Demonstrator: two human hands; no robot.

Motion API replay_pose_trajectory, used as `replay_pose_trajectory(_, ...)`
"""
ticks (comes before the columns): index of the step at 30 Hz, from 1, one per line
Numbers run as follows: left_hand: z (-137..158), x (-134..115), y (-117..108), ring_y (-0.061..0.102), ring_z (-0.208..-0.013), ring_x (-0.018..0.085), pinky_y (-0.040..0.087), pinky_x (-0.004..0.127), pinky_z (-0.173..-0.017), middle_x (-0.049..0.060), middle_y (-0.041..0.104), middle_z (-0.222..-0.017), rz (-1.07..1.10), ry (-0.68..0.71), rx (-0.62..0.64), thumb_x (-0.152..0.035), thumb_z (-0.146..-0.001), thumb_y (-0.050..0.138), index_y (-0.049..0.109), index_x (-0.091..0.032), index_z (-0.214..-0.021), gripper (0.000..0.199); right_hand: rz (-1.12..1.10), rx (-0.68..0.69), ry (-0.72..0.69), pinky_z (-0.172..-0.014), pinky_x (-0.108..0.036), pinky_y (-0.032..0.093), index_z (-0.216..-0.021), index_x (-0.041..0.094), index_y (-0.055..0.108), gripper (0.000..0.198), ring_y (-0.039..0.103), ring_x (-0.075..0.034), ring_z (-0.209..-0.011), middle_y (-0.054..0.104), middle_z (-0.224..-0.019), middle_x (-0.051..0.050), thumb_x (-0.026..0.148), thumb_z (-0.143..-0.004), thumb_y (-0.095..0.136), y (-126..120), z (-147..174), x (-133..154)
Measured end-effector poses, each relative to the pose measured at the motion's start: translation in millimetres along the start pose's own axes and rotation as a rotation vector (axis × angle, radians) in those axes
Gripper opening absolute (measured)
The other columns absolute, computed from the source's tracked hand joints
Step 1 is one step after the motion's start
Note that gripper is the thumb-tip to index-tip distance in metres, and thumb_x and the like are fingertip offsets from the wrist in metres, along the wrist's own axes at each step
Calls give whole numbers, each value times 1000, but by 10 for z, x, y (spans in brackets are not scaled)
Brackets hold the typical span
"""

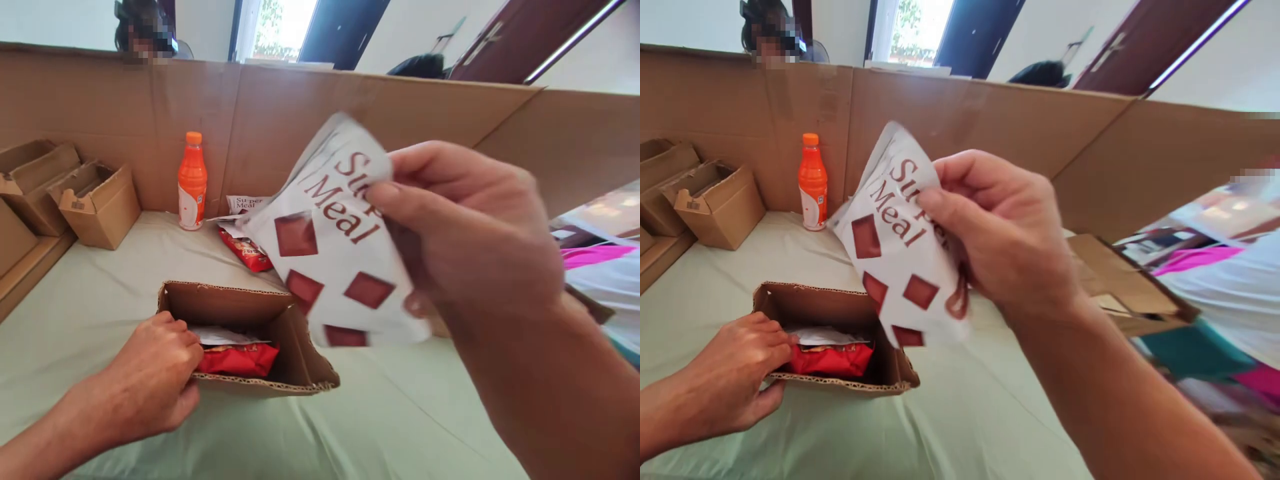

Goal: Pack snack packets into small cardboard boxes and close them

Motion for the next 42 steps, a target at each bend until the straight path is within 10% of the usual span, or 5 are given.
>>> replay_pose_trajectory(9, 6, -29, -14, 71, -78, 29, 52, 46, -77, 9, 76, -78, -71, -33, 15, -18, -72, 61, 75, -15, -77, 15, 355, 159, -574, -64, -22, 60, -93, 24, 69, 16, 74, -14, -69, 78, -82, 0, 9, -93, 63, 391, 592, 522)
replay_pose_trajectory(18, 15, -24, -20, 72, -80, 29, 54, 44, -78, 11, 78, -81, -76, -8, -72, -20, -70, 64, 73, -16, -73, 11, 332, 442, -608, -64, -21, 52, -100, 24, 65, 23, 68, -11, -66, 76, -83, 0, 7, -99, 49, 688, 776, 328)
replay_pose_trajectory(26, 31, -38, -41, 68, -67, 27, 50, 41, -69, 9, 73, -69, -94, -4, -138, -19, -70, 64, 67, -17, -62, 9, 676, 1379, 61, -77, -30, 47, -123, 19, 65, 31, 71, -25, -99, 77, -112, -9, 17, -92, 62, 1285, 968, -312)
replay_pose_trajectory(31, 29, -32, -30, 68, -68, 26, 50, 41, -70, 8, 72, -68, -97, 0, -122, -18, -69, 65, 66, -18, -62, 8, 701, 1382, 177, -89, -35, 48, -148, 22, 52, 53, 68, -30, -115, 72, -129, -13, 18, -95, 56, 1313, 897, -286)
replay_pose_trajectory(42, 18, -28, -58, 69, -68, 28, 53, 42, -67, 9, 72, -69, -117, 32, -137, -17, -70, 65, 68, -17, -65, 5, 564, 1437, 118, -75, -30, 54, -124, 21, 73, 37, 75, -25, -93, 80, -109, -9, 11, -93, 55, 1512, 962, -480)
Point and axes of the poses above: each hand's wrist, its own z-axis away from the middle knuckle, its own y-axis out of the palm, x = y × z, the point moved 6 cm from there along -z, towards the middle knuckle
